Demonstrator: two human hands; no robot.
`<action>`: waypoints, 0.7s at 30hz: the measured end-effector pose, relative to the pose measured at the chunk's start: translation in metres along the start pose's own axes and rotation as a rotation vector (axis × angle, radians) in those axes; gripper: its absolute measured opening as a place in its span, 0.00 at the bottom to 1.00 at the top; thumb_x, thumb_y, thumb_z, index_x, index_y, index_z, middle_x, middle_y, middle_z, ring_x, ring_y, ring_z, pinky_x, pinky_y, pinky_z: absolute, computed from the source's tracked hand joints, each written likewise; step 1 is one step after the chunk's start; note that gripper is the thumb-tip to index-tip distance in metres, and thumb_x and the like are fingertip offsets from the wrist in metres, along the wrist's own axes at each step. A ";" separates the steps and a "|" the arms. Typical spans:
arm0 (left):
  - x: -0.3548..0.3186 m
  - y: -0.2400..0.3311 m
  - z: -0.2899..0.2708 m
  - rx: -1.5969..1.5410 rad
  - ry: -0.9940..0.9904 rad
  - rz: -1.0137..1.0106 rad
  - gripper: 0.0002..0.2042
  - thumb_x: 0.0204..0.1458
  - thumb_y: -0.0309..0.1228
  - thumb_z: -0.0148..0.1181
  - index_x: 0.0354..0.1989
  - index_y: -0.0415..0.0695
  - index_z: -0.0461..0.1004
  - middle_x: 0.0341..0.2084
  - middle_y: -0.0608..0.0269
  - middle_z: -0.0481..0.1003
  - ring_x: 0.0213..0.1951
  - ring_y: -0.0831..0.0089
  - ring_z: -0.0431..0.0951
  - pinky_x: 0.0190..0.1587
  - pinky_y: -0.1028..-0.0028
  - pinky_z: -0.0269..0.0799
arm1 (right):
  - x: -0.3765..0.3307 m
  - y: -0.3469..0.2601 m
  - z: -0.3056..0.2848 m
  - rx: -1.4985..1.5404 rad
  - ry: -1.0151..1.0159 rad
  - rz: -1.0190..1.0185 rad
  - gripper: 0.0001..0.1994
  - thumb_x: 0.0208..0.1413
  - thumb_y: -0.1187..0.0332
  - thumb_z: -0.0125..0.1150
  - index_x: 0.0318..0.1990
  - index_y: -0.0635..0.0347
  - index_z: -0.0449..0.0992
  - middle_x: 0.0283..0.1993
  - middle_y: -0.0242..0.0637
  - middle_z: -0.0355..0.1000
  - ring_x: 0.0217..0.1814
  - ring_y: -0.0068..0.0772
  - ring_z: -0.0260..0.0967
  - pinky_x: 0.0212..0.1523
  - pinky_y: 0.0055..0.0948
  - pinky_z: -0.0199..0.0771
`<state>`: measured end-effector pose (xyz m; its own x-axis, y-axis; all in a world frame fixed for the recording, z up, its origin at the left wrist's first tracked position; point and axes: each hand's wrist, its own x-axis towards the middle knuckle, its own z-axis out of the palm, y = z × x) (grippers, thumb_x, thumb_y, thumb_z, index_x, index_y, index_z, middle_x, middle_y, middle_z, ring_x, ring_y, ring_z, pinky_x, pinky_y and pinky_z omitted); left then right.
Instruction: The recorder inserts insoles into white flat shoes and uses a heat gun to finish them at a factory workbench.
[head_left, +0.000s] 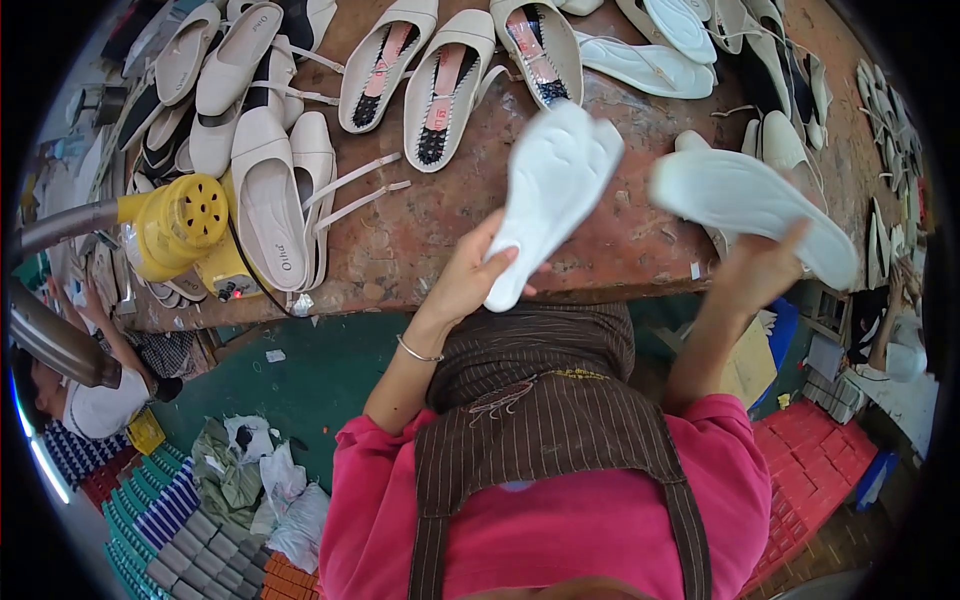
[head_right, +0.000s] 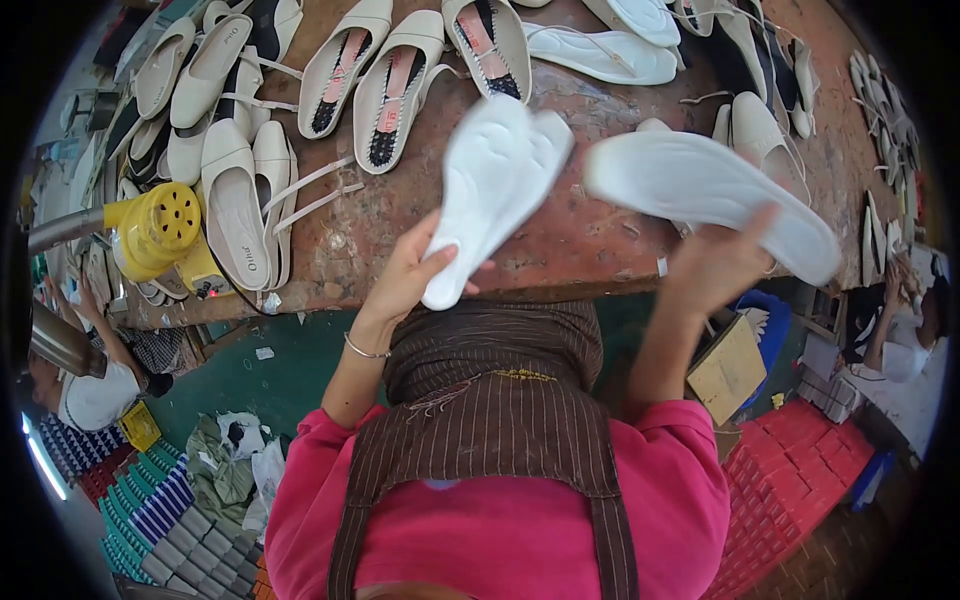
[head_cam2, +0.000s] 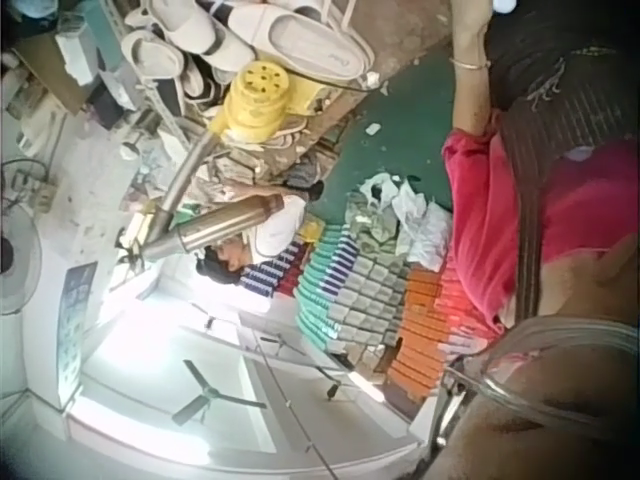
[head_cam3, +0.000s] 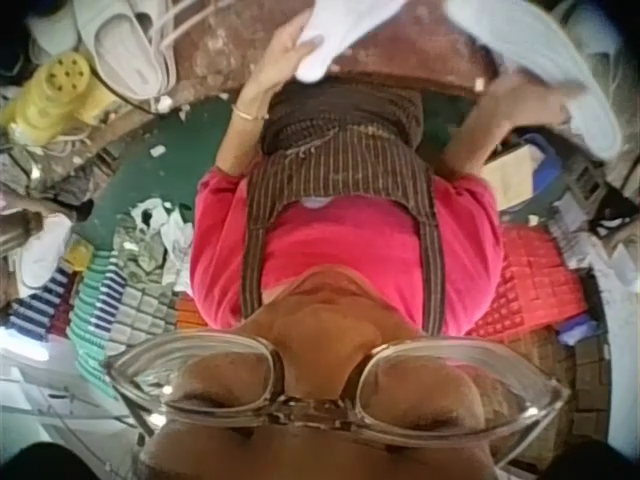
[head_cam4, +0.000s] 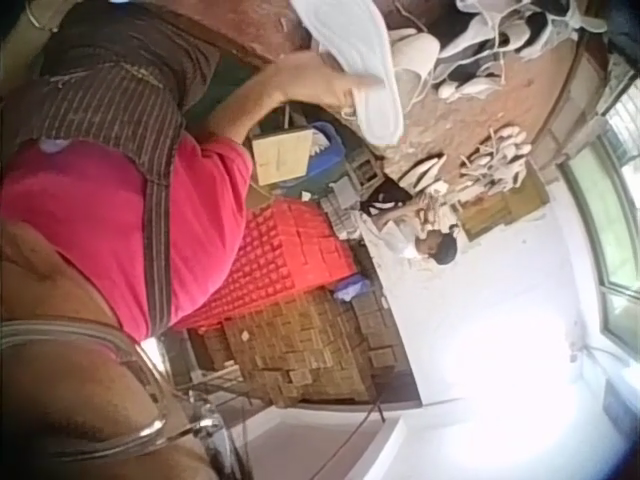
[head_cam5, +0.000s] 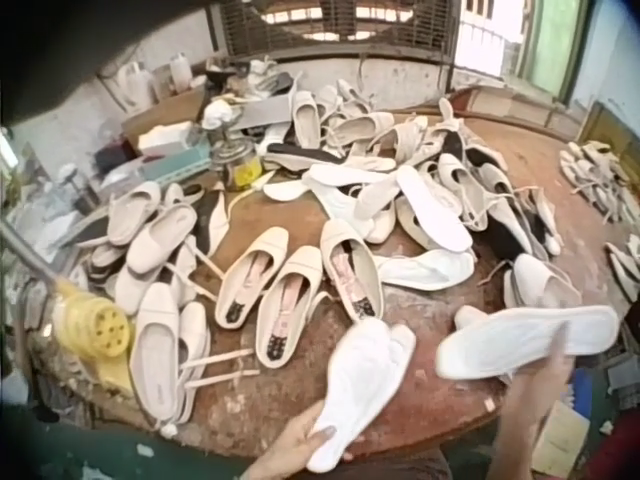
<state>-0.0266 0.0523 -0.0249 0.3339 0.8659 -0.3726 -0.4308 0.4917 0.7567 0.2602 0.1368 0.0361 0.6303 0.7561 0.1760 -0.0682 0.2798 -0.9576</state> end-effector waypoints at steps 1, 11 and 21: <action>0.005 0.006 0.000 0.091 -0.120 -0.067 0.28 0.60 0.20 0.45 0.69 0.39 0.49 0.53 0.48 0.70 0.46 0.58 0.80 0.40 0.65 0.83 | 0.026 -0.009 -0.016 0.094 -0.001 -0.108 0.20 0.67 0.63 0.46 0.61 0.62 0.59 0.60 0.54 0.66 0.58 0.46 0.69 0.58 0.47 0.72; 0.072 0.047 0.008 1.761 0.976 0.798 0.26 0.50 0.36 0.66 0.59 0.45 0.69 0.48 0.45 0.73 0.51 0.50 0.72 0.55 0.59 0.66 | -0.037 -0.015 -0.015 0.275 -0.456 0.390 0.29 0.68 0.55 0.40 0.71 0.58 0.46 0.56 0.49 0.66 0.63 0.51 0.62 0.65 0.49 0.60; -0.021 0.028 -0.054 1.139 0.759 0.625 0.09 0.43 0.25 0.67 0.35 0.45 0.84 0.56 0.50 0.71 0.54 0.51 0.72 0.56 0.59 0.65 | -0.048 0.003 0.044 -0.055 -0.897 0.418 0.43 0.62 0.33 0.30 0.71 0.63 0.48 0.57 0.50 0.66 0.33 0.24 0.67 0.30 0.21 0.71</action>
<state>-0.0912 0.0529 -0.0244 -0.3074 0.9190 0.2471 0.6471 0.0115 0.7623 0.1958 0.1274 0.0345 -0.2568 0.9620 -0.0930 -0.1016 -0.1226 -0.9872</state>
